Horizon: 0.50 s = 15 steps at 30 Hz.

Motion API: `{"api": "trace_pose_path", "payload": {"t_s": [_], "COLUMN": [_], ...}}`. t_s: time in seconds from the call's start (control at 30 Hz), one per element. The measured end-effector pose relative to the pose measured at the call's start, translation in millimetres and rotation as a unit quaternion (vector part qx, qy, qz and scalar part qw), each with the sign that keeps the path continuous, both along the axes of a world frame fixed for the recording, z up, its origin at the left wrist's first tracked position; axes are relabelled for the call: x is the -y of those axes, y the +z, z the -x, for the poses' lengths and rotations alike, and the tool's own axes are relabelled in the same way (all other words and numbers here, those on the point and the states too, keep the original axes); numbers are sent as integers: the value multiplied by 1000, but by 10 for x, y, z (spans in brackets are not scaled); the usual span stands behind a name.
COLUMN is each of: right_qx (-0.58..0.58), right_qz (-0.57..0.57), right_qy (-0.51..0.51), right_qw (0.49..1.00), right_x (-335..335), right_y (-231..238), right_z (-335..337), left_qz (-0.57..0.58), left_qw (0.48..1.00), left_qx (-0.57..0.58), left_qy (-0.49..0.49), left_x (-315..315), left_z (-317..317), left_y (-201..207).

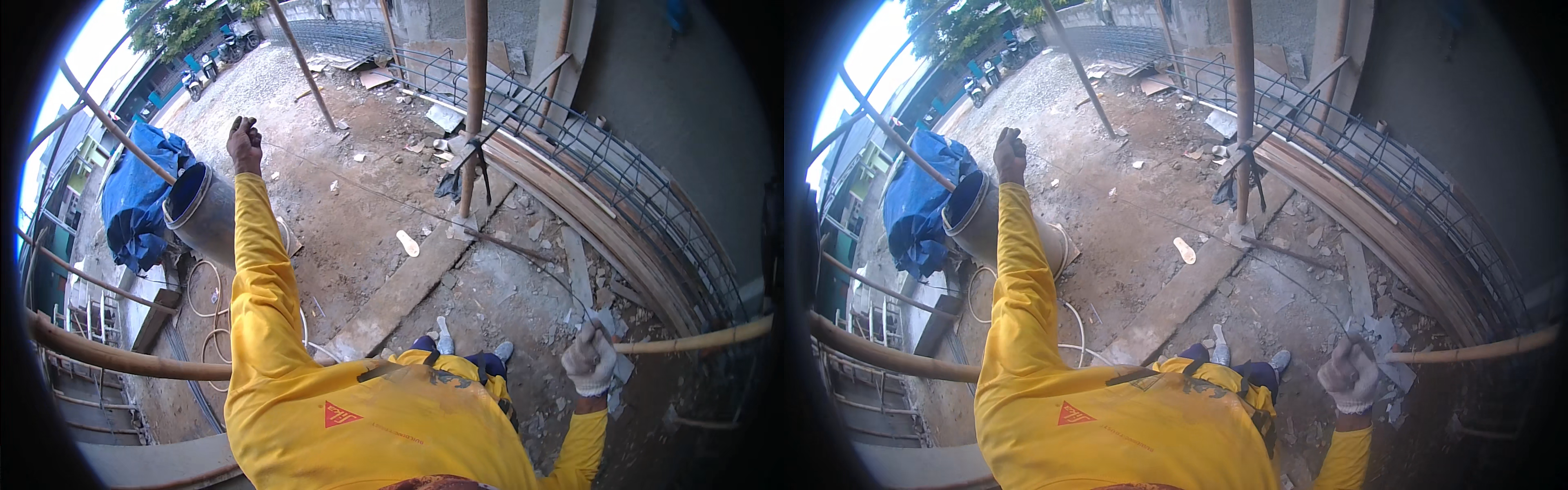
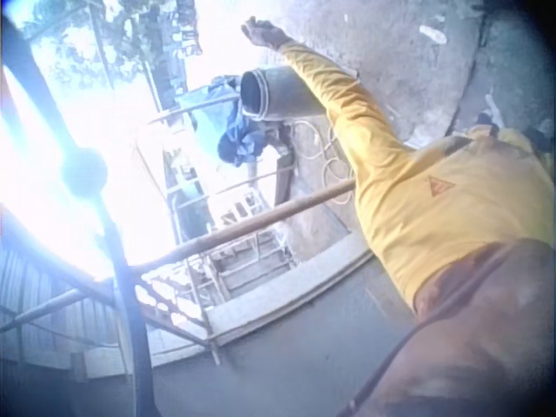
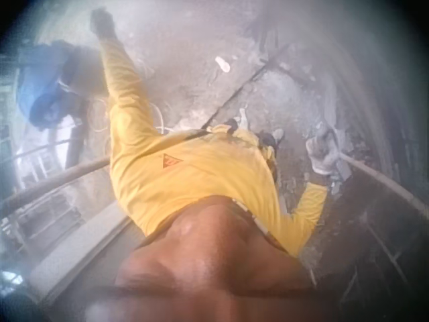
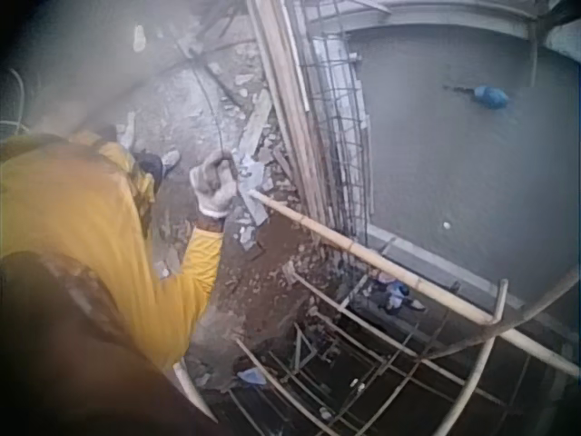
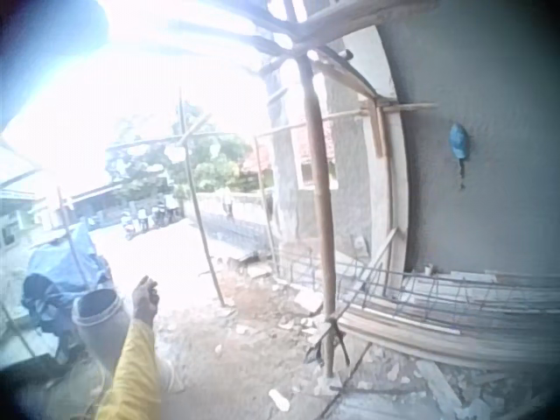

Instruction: The person bends and shapes a long steel bar by hand into a curved form, then uses pliers to cut and adjust smaller pieces. The person places the shaped bar onto a rebar cage structure.

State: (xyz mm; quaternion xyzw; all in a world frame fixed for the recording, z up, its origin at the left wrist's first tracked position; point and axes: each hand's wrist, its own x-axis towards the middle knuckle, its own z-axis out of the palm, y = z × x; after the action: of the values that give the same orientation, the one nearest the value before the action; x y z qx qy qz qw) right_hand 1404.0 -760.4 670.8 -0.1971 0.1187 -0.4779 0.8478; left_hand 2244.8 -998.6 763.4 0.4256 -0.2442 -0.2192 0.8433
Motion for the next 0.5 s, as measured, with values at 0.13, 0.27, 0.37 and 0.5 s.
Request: {"api": "trace_pose_path", "payload": {"t_s": [0.13,0.27,0.37,0.5], "right_qx": [-593,-599,-250,-403], "right_qz": [36,346,327,141], "right_qy": [-14,326,413,18], "right_qw": [804,645,812,904], "right_x": [-17,-92,152,352], "right_y": [-186,-18,232,277], "right_z": [-377,-408,-119,-89], "left_qz": [-54,-88,-72,-67], "left_qw": [996,985,991,991], "left_qx": [53,118,85,67], "left_qy": [42,84,76,93], "left_x": [1,-55,-145,-212], "left_z": [76,62,-12,-35], "left_y": [37,63,54,-18]}}
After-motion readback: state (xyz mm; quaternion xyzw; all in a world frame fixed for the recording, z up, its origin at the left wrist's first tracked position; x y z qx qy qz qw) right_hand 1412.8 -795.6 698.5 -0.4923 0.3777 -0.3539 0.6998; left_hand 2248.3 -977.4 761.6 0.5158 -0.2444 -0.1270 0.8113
